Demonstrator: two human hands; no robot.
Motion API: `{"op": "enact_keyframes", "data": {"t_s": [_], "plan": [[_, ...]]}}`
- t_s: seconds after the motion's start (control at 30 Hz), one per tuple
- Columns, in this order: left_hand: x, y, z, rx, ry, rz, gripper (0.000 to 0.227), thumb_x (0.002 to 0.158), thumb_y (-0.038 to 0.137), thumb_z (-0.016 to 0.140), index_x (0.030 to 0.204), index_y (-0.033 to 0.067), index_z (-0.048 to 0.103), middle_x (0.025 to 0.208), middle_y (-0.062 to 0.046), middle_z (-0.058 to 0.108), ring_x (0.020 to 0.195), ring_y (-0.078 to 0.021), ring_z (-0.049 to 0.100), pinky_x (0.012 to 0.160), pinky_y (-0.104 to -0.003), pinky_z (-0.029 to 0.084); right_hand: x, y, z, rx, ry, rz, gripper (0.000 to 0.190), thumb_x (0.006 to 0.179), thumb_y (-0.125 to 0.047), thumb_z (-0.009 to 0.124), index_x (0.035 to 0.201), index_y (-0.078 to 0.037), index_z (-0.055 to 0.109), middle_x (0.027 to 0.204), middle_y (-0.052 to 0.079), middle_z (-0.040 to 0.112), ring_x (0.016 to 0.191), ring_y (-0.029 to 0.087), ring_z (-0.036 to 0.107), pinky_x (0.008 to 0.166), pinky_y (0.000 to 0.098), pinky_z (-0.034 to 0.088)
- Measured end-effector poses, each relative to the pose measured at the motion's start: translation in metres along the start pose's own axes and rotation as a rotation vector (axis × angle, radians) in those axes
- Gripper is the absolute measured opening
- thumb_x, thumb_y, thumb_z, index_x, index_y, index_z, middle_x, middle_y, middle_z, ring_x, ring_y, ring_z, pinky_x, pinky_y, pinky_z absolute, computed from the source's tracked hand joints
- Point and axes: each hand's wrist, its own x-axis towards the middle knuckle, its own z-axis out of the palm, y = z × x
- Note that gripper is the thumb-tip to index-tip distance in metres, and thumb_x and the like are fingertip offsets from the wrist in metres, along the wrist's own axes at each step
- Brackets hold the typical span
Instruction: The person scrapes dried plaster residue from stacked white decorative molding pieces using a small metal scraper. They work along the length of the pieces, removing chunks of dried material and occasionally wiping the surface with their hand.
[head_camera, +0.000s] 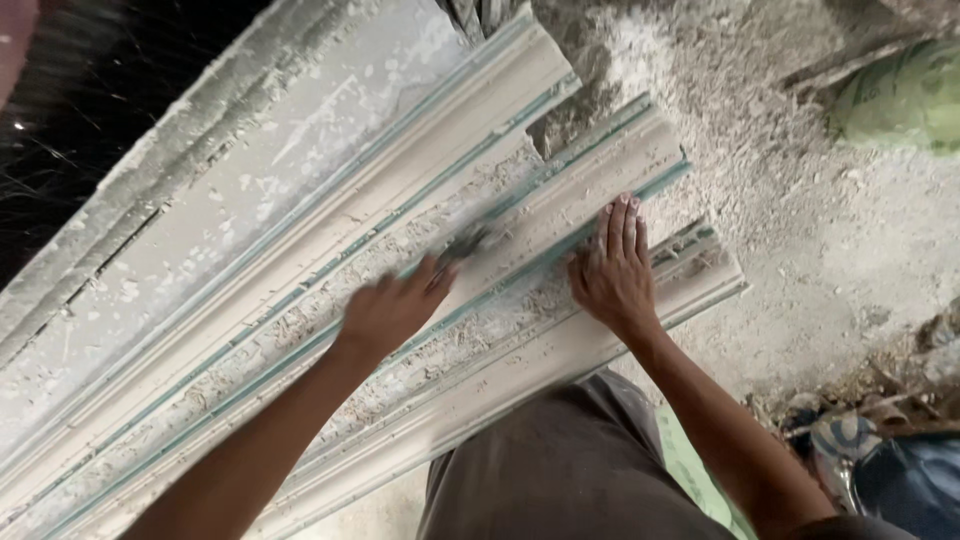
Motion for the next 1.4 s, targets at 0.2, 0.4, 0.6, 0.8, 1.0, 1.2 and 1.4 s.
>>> {"op": "enact_keyframes", "data": {"t_s": [0.2, 0.4, 0.6, 0.8, 1.0, 1.2, 1.4], "plan": [[0.266, 0.053, 0.045, -0.254, 0.337, -0.022, 0.025, 0.097, 0.012, 0.062, 0.120, 0.0217, 0.062, 0.112, -0.006, 0.066, 0.046, -0.0266, 0.068, 0.038, -0.042, 0.055, -0.002, -0.001, -0.012, 0.097, 0.018, 0.029, 0.079, 0.102, -0.041, 0.049, 0.154, 0.016, 0.037, 0.161, 0.038, 0.029, 0.152, 0.049, 0.025, 0.123, 0.0527, 0.020], [0.248, 0.043, 0.042, -0.411, 0.114, -0.055, 0.031, 0.096, 0.005, 0.059, 0.123, 0.0200, 0.059, 0.105, -0.010, 0.071, 0.061, -0.0280, 0.074, 0.048, -0.044, 0.059, 0.001, 0.005, 0.000, 0.048, 0.035, 0.050, 0.071, 0.099, -0.036, 0.050, 0.153, 0.010, 0.044, 0.159, 0.032, 0.039, 0.150, 0.043, 0.035, 0.122, 0.0517, 0.025], [0.156, 0.008, -0.048, -0.870, -0.422, -0.556, 0.045, 0.109, 0.026, 0.044, 0.151, 0.0150, 0.054, 0.129, -0.017, 0.068, 0.105, -0.0377, 0.071, 0.085, -0.057, 0.058, 0.003, 0.001, -0.002, 0.039, -0.032, 0.048, 0.073, 0.101, -0.041, 0.046, 0.152, 0.011, 0.041, 0.160, 0.034, 0.034, 0.152, 0.044, 0.030, 0.124, 0.0528, 0.021], [0.268, 0.049, 0.017, -1.060, -0.207, -0.645, 0.044, 0.106, 0.017, 0.052, 0.149, 0.0273, 0.052, 0.068, 0.006, 0.066, 0.039, -0.0021, 0.038, 0.032, -0.017, 0.027, 0.009, 0.004, -0.023, 0.070, -0.207, 0.020, 0.072, 0.110, -0.042, 0.025, 0.158, 0.012, 0.023, 0.165, 0.032, 0.020, 0.156, 0.043, 0.019, 0.128, 0.0514, 0.017], [0.123, 0.087, 0.006, -1.117, 0.180, -0.573, 0.045, 0.108, 0.036, 0.042, 0.149, 0.0183, 0.037, 0.117, -0.015, 0.075, 0.068, -0.0299, 0.073, 0.045, -0.039, 0.054, 0.004, 0.010, -0.020, 0.141, -0.337, 0.025, 0.070, 0.110, -0.037, 0.023, 0.159, 0.011, 0.010, 0.167, 0.030, 0.007, 0.157, 0.041, 0.004, 0.128, 0.0520, 0.008], [-0.155, 0.193, 0.015, -1.108, 0.352, -1.016, 0.050, 0.105, 0.032, 0.049, 0.147, 0.0057, 0.049, 0.138, -0.014, 0.063, 0.097, -0.0307, 0.070, 0.078, -0.041, 0.054, -0.004, 0.025, 0.000, 0.238, -0.195, 0.007, 0.069, 0.108, -0.033, 0.035, 0.158, 0.012, 0.024, 0.166, 0.032, 0.021, 0.155, 0.046, 0.018, 0.120, 0.0595, 0.022], [-0.323, 0.298, -0.019, -1.148, 0.459, -1.705, 0.051, 0.101, 0.020, 0.053, 0.149, 0.0040, 0.047, 0.133, -0.013, 0.065, 0.098, -0.0193, 0.081, 0.070, -0.034, 0.060, -0.028, -0.031, -0.015, 0.306, 0.015, -0.116, 0.052, 0.111, -0.019, 0.041, 0.149, 0.015, 0.050, 0.163, 0.031, 0.029, 0.152, 0.049, 0.009, 0.113, 0.0719, 0.024]]}}
